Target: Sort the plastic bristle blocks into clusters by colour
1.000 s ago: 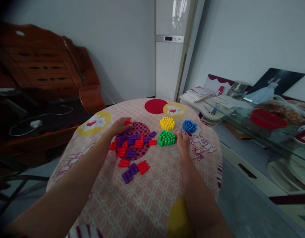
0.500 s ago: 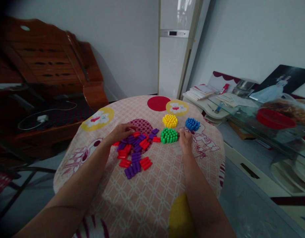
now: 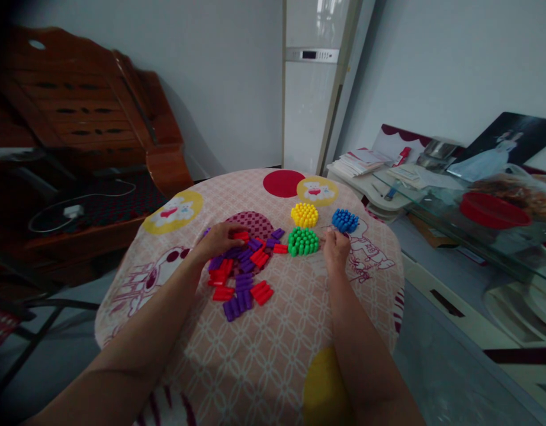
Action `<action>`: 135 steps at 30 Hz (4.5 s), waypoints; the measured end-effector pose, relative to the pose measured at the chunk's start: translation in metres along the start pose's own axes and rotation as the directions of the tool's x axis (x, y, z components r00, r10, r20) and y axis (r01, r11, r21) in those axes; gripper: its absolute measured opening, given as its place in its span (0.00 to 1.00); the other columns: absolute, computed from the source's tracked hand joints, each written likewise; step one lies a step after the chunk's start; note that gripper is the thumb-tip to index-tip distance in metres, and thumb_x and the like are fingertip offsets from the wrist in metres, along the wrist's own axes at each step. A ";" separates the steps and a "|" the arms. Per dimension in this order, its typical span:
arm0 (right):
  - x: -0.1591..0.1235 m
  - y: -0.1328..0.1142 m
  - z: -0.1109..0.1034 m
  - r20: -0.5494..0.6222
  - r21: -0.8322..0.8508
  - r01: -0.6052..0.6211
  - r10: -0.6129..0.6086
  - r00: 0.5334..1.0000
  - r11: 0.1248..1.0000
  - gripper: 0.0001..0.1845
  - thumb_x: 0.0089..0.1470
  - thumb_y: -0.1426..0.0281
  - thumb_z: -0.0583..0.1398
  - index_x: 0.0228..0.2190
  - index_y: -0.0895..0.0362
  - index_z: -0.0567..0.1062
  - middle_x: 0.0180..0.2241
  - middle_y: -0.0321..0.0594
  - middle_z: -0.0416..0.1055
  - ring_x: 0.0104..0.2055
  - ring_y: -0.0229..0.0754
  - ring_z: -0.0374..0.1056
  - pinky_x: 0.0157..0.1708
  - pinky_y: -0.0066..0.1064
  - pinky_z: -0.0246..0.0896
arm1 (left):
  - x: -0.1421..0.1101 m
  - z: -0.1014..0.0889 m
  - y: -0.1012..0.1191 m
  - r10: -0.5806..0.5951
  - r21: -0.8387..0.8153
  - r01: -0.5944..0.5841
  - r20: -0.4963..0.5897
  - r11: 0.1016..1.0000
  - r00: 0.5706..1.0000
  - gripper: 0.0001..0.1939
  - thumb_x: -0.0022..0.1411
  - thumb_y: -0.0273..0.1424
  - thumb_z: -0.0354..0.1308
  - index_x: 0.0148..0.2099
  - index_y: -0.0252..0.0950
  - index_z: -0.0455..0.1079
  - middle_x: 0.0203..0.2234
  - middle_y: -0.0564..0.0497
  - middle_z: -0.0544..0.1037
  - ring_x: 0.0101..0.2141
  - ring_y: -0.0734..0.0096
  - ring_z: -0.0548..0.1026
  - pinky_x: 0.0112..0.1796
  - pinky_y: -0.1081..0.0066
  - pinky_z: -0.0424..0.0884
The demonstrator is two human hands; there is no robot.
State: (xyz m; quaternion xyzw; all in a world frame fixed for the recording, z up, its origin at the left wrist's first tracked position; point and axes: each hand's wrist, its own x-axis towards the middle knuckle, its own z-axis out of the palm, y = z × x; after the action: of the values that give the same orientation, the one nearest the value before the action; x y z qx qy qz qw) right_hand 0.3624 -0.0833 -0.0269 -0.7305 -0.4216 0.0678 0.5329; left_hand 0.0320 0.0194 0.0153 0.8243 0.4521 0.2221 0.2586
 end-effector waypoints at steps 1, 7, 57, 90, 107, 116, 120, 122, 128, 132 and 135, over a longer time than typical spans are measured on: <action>-0.002 -0.005 -0.003 -0.041 -0.001 0.015 -0.015 0.999 1.000 0.30 0.59 0.53 0.48 0.33 0.62 0.79 0.27 0.48 0.78 0.24 0.44 0.70 0.27 0.34 0.66 | 0.000 0.000 0.002 0.004 -0.058 -0.005 -0.016 0.998 1.000 0.23 0.49 0.31 0.64 0.50 0.36 0.77 0.42 0.48 0.83 0.42 0.58 0.79 0.44 0.65 0.74; -0.025 -0.047 -0.012 -0.045 0.021 0.257 -0.256 0.966 0.966 0.23 0.60 0.55 0.53 0.38 0.58 0.79 0.34 0.46 0.78 0.33 0.44 0.72 0.35 0.35 0.68 | -0.007 0.006 0.038 0.043 -0.550 -0.043 -0.013 0.834 0.999 0.29 0.50 0.37 0.66 0.54 0.32 0.72 0.46 0.41 0.80 0.44 0.60 0.79 0.45 0.61 0.76; -0.065 -0.090 -0.005 0.442 0.309 0.303 -0.418 0.793 0.901 0.13 0.56 0.62 0.59 0.28 0.58 0.77 0.21 0.34 0.69 0.23 0.34 0.62 0.25 0.25 0.56 | -0.032 0.029 0.098 0.293 -0.150 -0.315 -0.151 0.937 0.944 0.08 0.58 0.31 0.60 0.40 0.35 0.75 0.29 0.52 0.80 0.30 0.73 0.76 0.31 0.75 0.70; 0.008 -0.023 -0.073 -0.054 -0.703 -0.046 0.011 0.998 0.710 0.14 0.52 0.63 0.61 0.36 0.58 0.81 0.33 0.50 0.79 0.36 0.50 0.74 0.35 0.35 0.63 | -0.009 0.026 0.053 0.095 -0.055 -0.118 -0.319 0.991 0.943 0.12 0.59 0.29 0.53 0.40 0.34 0.77 0.34 0.47 0.82 0.33 0.68 0.77 0.37 0.70 0.72; -0.018 -0.041 -0.034 0.128 -0.172 0.314 -0.295 0.947 0.934 0.16 0.54 0.59 0.57 0.28 0.58 0.79 0.25 0.42 0.76 0.28 0.42 0.70 0.32 0.31 0.61 | -0.011 0.027 0.061 0.152 -0.022 -0.158 -0.173 0.987 0.973 0.10 0.58 0.30 0.59 0.41 0.36 0.77 0.35 0.48 0.81 0.36 0.65 0.78 0.42 0.67 0.72; -0.056 -0.070 -0.003 0.578 0.317 0.112 -0.286 0.764 0.942 0.13 0.52 0.59 0.63 0.26 0.56 0.75 0.20 0.32 0.66 0.22 0.35 0.62 0.22 0.25 0.57 | -0.022 0.045 0.090 0.222 -0.699 -0.181 -0.033 0.692 0.975 0.15 0.59 0.35 0.61 0.47 0.34 0.69 0.39 0.44 0.80 0.37 0.67 0.79 0.38 0.67 0.76; -0.058 -0.076 -0.001 0.575 0.380 -0.016 -0.222 0.788 0.925 0.15 0.51 0.57 0.63 0.26 0.56 0.73 0.22 0.34 0.70 0.23 0.37 0.65 0.22 0.26 0.61 | -0.024 0.050 0.094 0.204 -0.740 -0.162 -0.034 0.652 0.978 0.14 0.57 0.33 0.63 0.43 0.35 0.66 0.37 0.46 0.79 0.37 0.69 0.78 0.39 0.68 0.76; -0.054 -0.077 -0.004 0.534 0.418 -0.048 -0.202 0.821 0.907 0.17 0.49 0.55 0.63 0.30 0.57 0.75 0.25 0.36 0.74 0.25 0.38 0.68 0.23 0.28 0.64 | -0.024 0.051 0.094 0.205 -0.738 -0.142 -0.004 0.660 0.979 0.14 0.57 0.33 0.63 0.43 0.35 0.67 0.37 0.46 0.79 0.37 0.69 0.79 0.40 0.67 0.76; -0.019 -0.054 -0.037 0.178 0.323 -0.020 -0.039 0.983 0.946 0.21 0.48 0.53 0.62 0.32 0.60 0.77 0.19 0.36 0.71 0.18 0.38 0.66 0.18 0.28 0.60 | -0.024 0.049 0.089 0.218 -0.641 -0.171 -0.006 0.748 0.976 0.19 0.58 0.33 0.62 0.51 0.35 0.69 0.44 0.43 0.79 0.45 0.64 0.79 0.44 0.64 0.76; 0.010 -0.024 -0.076 -0.263 -0.007 -0.011 0.008 0.965 1.000 0.19 0.48 0.57 0.59 0.31 0.62 0.78 0.23 0.42 0.74 0.24 0.44 0.69 0.26 0.34 0.66 | -0.023 0.047 0.087 0.179 -0.566 -0.156 -0.016 0.809 0.984 0.14 0.59 0.34 0.59 0.48 0.36 0.72 0.39 0.46 0.80 0.40 0.65 0.80 0.37 0.68 0.77; 0.018 -0.012 -0.099 -0.348 -0.364 -0.129 -0.007 0.938 0.922 0.15 0.46 0.64 0.58 0.29 0.63 0.79 0.28 0.50 0.76 0.32 0.50 0.73 0.36 0.39 0.67 | -0.023 0.046 0.088 0.165 -0.540 -0.141 -0.004 0.830 0.986 0.13 0.60 0.34 0.59 0.47 0.37 0.73 0.35 0.47 0.80 0.36 0.65 0.80 0.31 0.71 0.76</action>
State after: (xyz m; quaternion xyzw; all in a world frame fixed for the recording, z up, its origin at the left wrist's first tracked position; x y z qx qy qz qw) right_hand 0.4212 -0.1415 0.0311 -0.8336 -0.3042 -0.1267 0.4433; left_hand 0.1031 -0.0512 0.0322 0.7567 0.2984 0.3423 0.4704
